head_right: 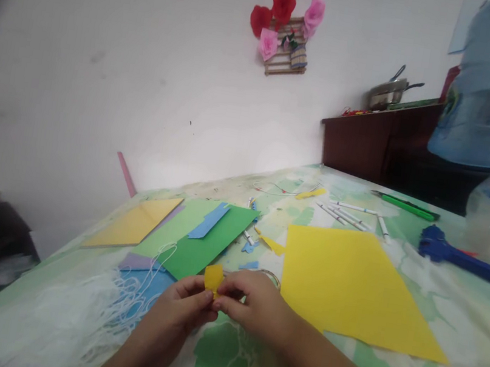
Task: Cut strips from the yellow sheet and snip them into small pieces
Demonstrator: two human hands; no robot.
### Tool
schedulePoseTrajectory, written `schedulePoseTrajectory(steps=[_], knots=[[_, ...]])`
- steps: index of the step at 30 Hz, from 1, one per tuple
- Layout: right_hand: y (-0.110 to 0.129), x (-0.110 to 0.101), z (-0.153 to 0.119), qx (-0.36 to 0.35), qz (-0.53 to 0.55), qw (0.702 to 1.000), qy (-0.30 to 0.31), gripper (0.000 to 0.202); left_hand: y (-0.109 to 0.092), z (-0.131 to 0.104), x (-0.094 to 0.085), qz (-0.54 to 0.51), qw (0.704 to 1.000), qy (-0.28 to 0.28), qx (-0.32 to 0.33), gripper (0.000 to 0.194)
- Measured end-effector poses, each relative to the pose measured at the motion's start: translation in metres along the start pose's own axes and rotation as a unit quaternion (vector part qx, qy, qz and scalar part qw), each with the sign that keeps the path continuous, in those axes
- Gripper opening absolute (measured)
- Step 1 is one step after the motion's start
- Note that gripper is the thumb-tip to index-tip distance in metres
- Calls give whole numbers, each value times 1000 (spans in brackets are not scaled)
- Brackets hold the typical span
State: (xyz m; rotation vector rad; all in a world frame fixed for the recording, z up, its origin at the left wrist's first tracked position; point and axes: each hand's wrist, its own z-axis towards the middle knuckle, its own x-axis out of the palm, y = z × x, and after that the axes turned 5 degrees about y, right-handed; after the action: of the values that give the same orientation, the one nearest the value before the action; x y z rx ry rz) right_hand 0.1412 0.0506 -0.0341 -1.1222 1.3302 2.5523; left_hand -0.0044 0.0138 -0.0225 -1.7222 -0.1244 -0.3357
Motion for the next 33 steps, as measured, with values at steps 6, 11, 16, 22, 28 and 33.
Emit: schedulePoseTrajectory(steps=[6,11,16,22,28,33], knots=[[1,1,-1,-46,-34,998,-2,11,-1,1,0,-4,1000,-24,3,16],[1,-2,0,-50,-45,998,9,14,-3,-1,0,35,999,-27,-3,18],[-1,-2,0,-44,-16,999,-3,14,-2,-4,1,81,996,-12,34,17],[-4,-1,1,-31,73,997,-20,11,-2,-4,5,107,991,-45,60,15],[-5,4,0,16,171,985,-24,8,0,-5,11,147,982,-71,91,13],[-4,9,1,21,230,973,-17,5,8,-3,9,174,976,-84,99,8]])
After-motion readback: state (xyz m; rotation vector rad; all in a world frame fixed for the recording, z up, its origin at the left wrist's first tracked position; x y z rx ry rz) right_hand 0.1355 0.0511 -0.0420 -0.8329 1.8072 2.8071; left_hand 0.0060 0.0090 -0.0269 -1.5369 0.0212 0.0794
